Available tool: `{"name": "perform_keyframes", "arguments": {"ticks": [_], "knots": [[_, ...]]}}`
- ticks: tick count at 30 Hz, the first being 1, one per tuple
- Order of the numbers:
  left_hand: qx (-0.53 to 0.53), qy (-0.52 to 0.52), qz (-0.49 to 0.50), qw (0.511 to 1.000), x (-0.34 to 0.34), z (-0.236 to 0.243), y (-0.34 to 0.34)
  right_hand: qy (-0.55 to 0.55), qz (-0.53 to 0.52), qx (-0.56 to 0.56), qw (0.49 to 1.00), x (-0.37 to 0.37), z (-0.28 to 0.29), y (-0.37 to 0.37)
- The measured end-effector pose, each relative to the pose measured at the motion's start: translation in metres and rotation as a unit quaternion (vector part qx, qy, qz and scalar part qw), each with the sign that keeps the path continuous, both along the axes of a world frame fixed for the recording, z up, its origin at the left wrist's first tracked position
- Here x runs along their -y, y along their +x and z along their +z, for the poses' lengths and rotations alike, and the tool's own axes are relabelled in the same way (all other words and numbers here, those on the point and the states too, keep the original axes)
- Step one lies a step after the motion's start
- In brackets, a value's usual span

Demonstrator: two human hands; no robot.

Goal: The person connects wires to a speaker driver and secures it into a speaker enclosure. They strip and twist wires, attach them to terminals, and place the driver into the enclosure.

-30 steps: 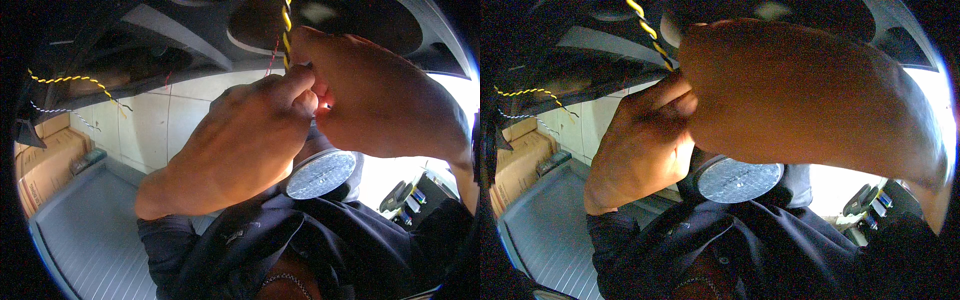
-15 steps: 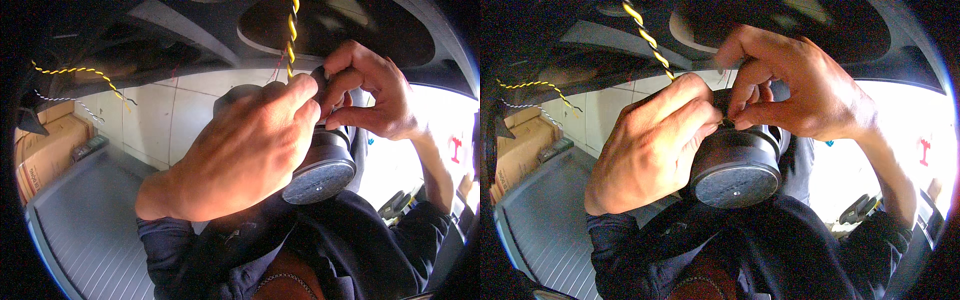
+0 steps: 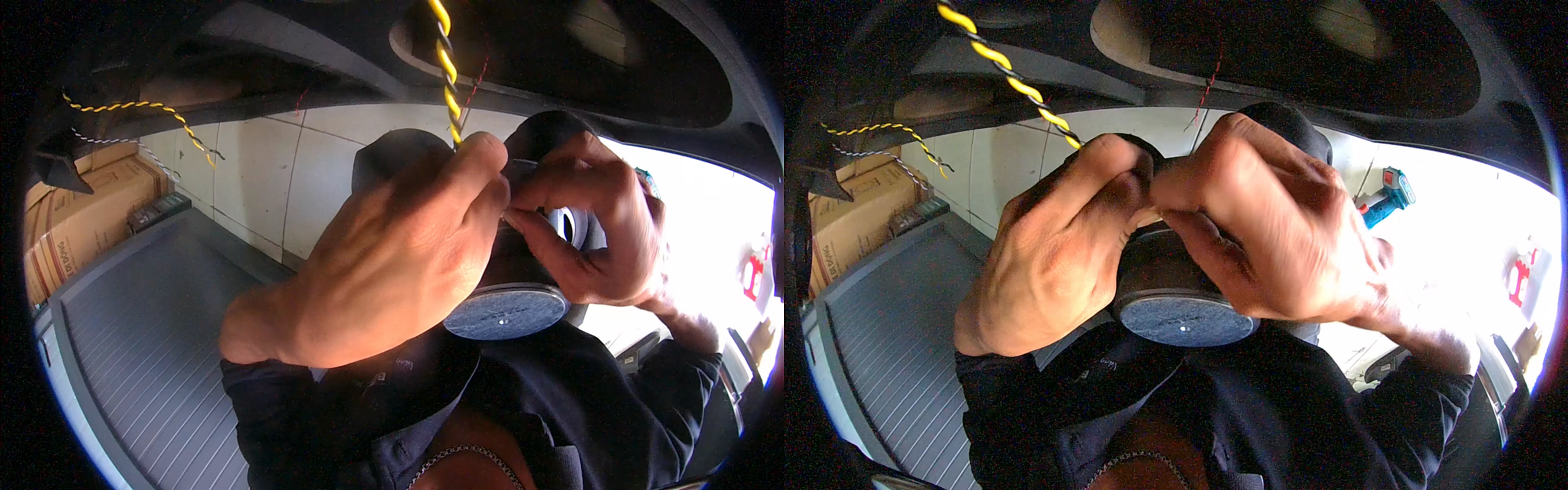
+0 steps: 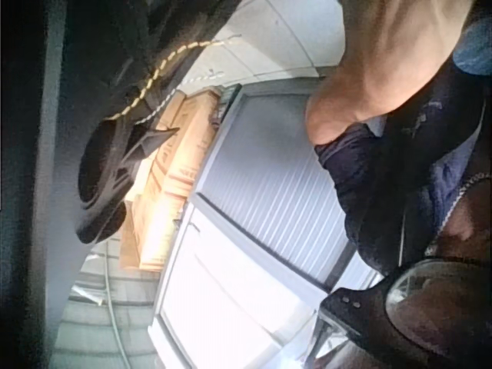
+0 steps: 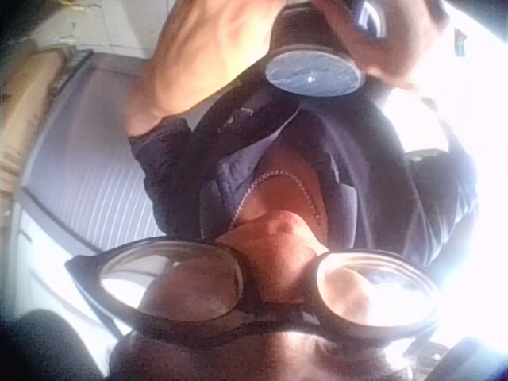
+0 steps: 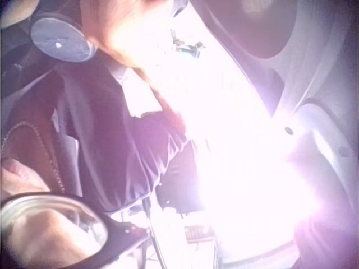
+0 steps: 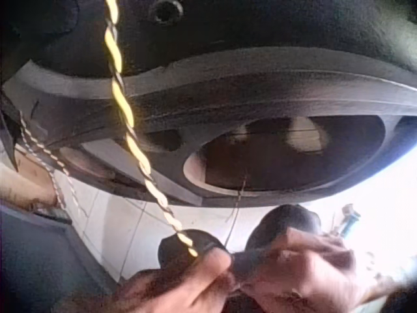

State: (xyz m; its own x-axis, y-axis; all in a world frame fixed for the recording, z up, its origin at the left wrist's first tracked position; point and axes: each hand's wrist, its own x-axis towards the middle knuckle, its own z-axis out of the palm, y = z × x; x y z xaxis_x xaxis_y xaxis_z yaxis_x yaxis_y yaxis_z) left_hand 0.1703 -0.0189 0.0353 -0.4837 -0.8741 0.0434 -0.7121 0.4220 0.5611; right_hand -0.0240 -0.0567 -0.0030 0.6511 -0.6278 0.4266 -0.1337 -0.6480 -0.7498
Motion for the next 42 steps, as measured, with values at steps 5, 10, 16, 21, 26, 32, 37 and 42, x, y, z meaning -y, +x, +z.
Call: {"name": "perform_keyframes", "arguments": {"ticks": [5,10,16,21,26,32,37,42], "knots": [[0.031,0.059,-0.015,0.998,0.003,0.003,-0.001,0.221,-0.081,-0.01,0.972,-0.006,0.009,0.001],[0.03,0.059,-0.02,0.998,0.002,0.007,0.001,0.288,-0.038,-0.075,0.954,0.013,0.02,0.004],[0.003,0.037,-0.007,0.999,-0.003,0.001,0.002,0.145,0.086,-0.057,0.984,0.035,0.002,-0.004],[-0.021,0.09,0.015,0.996,-0.004,-0.001,0.004,0.106,0.102,-0.061,0.987,0.037,-0.004,-0.01],[0.011,0.041,-0.003,0.999,-0.006,-0.001,0.008,0.115,0.045,-0.052,0.991,0.026,-0.002,0.0],[-0.025,0.039,-0.005,0.999,-0.004,-0.004,0.009,0.162,-0.011,-0.092,0.982,0.014,0.011,0.007],[0.021,0.036,0.036,0.998,-0.007,0.005,0.008,0.311,-0.047,-0.145,0.938,0.016,0.026,0.014],[0.034,-0.113,-0.005,0.993,-0.01,0.001,0.014,0.295,-0.026,-0.229,0.927,0.027,0.032,0.019]]}}
